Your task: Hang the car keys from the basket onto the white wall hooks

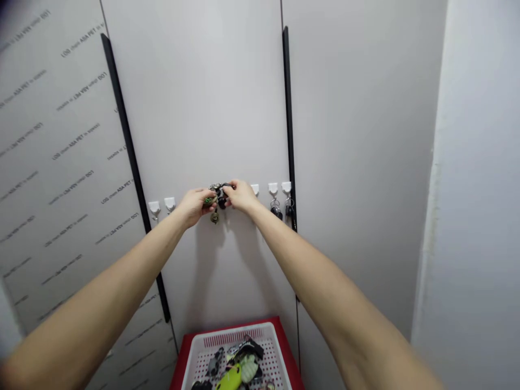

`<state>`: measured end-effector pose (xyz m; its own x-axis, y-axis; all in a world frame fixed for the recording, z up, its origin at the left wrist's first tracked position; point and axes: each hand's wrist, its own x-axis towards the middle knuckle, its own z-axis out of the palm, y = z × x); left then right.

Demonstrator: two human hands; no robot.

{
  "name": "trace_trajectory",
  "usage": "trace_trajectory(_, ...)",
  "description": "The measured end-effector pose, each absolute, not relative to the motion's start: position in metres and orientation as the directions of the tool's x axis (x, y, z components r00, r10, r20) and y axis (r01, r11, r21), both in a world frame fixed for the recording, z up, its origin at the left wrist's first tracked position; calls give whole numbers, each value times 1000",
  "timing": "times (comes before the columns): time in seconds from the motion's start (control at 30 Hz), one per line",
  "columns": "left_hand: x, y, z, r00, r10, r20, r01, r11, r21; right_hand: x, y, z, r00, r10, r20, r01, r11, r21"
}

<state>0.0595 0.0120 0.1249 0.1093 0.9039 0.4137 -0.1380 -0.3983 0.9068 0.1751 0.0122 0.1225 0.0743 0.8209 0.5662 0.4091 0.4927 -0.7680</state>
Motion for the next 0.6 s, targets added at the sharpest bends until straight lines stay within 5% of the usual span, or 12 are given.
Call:
trace_trajectory(0.2,51,17,110,137,967,215,116,-231,966,176,14,96,-111,877,468,525,452,-721)
trace_trajectory(0.37,38,6,82,354,933,70,237,-162,958,180,2,62,-273,893,358,529,450,-720)
trace_trajectory(0.6,40,-16,-11,430,888,-165,413,-32,910,182,-21,-31,-415,904,106,605,361,-710)
